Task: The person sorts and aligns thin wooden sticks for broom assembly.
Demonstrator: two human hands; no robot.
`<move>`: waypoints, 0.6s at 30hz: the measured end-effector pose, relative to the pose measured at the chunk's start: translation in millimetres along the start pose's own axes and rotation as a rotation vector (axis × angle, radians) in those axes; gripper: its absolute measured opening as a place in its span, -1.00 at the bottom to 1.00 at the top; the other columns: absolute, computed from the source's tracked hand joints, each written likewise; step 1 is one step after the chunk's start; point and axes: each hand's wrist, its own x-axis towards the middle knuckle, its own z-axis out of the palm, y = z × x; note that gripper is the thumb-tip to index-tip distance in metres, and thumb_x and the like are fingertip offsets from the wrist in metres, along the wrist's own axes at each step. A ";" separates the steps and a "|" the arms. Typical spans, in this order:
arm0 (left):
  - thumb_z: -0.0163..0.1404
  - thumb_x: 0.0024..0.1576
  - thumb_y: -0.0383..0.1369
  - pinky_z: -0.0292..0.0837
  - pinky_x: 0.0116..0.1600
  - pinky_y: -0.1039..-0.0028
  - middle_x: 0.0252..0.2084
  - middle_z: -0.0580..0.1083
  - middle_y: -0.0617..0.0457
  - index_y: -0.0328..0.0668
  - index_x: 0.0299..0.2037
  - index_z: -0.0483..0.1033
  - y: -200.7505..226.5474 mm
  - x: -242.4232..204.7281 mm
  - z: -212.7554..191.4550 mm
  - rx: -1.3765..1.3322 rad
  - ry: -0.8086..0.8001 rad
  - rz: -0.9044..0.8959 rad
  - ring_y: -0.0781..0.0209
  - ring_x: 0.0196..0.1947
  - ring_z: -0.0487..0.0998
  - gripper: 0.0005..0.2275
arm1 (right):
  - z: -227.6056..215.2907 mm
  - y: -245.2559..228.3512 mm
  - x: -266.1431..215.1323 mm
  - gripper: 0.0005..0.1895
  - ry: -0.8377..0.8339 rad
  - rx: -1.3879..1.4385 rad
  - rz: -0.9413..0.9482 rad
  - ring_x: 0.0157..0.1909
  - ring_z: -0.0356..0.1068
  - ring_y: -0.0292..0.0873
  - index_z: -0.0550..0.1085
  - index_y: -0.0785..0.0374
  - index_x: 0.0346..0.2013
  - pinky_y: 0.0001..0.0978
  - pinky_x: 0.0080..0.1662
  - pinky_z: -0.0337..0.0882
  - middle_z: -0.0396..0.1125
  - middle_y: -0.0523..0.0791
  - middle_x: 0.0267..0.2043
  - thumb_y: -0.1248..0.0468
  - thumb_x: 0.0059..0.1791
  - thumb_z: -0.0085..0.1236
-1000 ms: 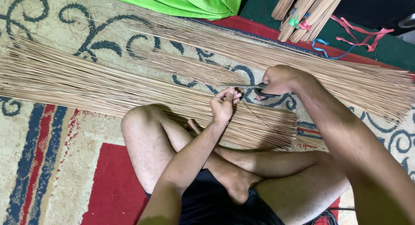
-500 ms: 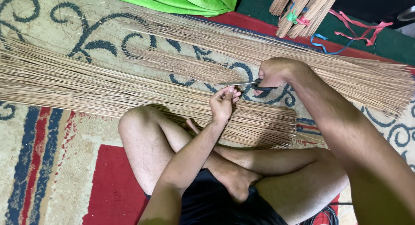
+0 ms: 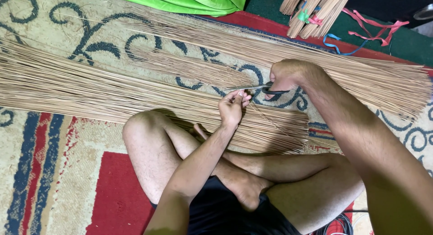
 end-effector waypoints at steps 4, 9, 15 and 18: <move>-0.01 0.30 -0.52 0.70 -0.07 0.30 -0.22 0.59 -0.25 -0.42 -0.01 0.57 1.1 -1.0 0.5 0.006 0.003 -0.007 -0.03 -0.21 0.69 -0.85 | 2.2 1.1 1.0 -0.45 0.000 -0.002 -0.010 -0.17 0.56 0.13 0.61 0.18 -0.46 -0.13 -0.16 0.48 0.53 0.10 -0.37 -0.23 -0.35 0.42; 0.00 0.30 -0.53 0.70 -0.09 0.31 -0.23 0.60 -0.24 -0.41 -0.03 0.58 0.5 -0.6 1.4 0.009 0.007 0.003 -0.02 -0.22 0.69 -0.86 | -1.4 -1.6 0.6 -0.48 0.015 -0.011 0.002 -0.14 0.57 0.15 0.65 0.16 -0.44 -0.11 -0.14 0.51 0.54 0.08 -0.35 -0.21 -0.35 0.43; 0.00 0.29 -0.54 0.70 -0.09 0.30 -0.24 0.60 -0.25 -0.42 -0.03 0.58 0.6 -2.1 2.4 0.014 0.008 0.017 -0.02 -0.22 0.69 -0.86 | -7.3 -9.3 -10.8 -0.47 0.007 -0.009 0.027 -0.09 0.56 0.15 0.62 0.15 -0.43 -0.12 -0.09 0.49 0.55 0.10 -0.30 -0.22 -0.35 0.42; 0.00 0.29 -0.54 0.70 -0.09 0.32 -0.24 0.60 -0.24 -0.42 -0.03 0.58 3.4 -4.1 3.0 0.014 0.009 0.014 0.00 -0.23 0.69 -0.86 | -4.9 -7.6 -5.7 -0.48 0.016 -0.035 0.022 -0.09 0.56 0.16 0.63 0.14 -0.43 -0.11 -0.10 0.50 0.54 0.10 -0.30 -0.22 -0.35 0.42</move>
